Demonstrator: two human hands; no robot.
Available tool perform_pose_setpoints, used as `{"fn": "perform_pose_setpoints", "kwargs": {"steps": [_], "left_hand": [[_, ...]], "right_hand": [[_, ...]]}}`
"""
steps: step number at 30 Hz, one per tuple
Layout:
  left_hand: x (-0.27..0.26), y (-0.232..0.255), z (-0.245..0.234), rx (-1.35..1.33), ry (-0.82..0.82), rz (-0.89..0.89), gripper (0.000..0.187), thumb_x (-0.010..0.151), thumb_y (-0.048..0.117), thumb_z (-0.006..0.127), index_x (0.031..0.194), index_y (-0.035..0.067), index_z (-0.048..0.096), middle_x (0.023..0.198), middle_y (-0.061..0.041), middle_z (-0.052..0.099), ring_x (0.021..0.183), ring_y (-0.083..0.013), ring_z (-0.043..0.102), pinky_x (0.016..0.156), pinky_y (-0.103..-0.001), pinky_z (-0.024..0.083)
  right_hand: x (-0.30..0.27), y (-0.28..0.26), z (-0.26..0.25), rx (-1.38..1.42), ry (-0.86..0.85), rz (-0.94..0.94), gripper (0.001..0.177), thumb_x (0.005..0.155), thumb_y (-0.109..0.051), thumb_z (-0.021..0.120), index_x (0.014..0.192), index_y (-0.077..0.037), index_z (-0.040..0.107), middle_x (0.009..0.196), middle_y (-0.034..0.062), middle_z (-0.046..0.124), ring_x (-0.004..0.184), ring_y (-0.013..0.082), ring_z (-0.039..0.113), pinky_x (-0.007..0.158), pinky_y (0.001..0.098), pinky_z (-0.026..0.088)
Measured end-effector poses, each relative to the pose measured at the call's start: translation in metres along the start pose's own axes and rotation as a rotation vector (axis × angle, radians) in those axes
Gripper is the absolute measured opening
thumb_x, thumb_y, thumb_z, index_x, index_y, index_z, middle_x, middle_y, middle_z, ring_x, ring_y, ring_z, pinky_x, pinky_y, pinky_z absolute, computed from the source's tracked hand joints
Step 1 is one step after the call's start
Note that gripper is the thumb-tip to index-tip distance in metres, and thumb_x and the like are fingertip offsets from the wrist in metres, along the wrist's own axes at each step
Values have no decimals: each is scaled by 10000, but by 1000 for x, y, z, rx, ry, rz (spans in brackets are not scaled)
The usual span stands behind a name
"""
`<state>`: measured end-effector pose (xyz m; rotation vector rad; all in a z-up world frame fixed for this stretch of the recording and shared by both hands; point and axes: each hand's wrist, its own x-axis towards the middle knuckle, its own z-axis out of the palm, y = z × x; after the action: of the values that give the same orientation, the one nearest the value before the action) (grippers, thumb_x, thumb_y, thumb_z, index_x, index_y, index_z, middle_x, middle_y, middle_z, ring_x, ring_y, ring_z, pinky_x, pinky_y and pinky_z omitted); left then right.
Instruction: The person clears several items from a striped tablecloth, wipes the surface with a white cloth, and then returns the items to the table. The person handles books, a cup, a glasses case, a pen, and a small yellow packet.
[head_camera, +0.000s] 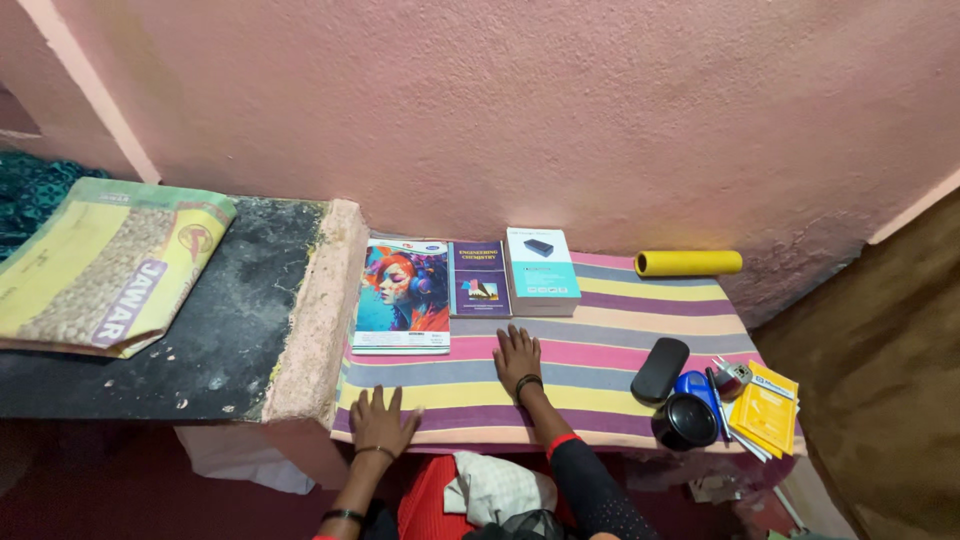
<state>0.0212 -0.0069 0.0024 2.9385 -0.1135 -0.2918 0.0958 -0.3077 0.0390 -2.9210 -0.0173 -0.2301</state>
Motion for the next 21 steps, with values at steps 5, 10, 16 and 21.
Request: {"fn": "perform_pose_setpoints", "kwargs": {"steps": [5,10,16,21], "left_hand": [[45,26,-1,-63,308,86,830,980,647,406,1632,178,195,1688,-210,127,1553,-391,119,1220,-614,127],[65,36,-7,38,79,-1,795,1014,664,339,1642,231,115,1717,-152,-5,1577,-362,-4,1207,-672,40],[61,29,-16,53,57,1,808,999,638,393,1654,255,116,1722,-151,-14,1581,-363,-15,1205,-671,35],[33,39,-15,95,1,85,823,979,629,450,1649,288,116,1718,-169,-23,1574,-407,-38,1211,-647,18]], "right_hand": [[-5,-1,-2,49,37,-4,555,1039,-431,382,1535,-185,416,1636,113,332,1534,329,239,1246,552,122],[-1,-2,-6,70,62,-1,547,1009,-421,419,1498,-178,459,1607,120,362,1515,331,255,1233,546,131],[0,1,-1,135,126,-15,496,1000,-381,467,1444,-165,516,1557,139,423,1493,338,301,1226,545,169],[0,3,1,141,139,-11,489,985,-361,488,1431,-166,528,1552,138,432,1489,337,321,1228,548,180]]}}
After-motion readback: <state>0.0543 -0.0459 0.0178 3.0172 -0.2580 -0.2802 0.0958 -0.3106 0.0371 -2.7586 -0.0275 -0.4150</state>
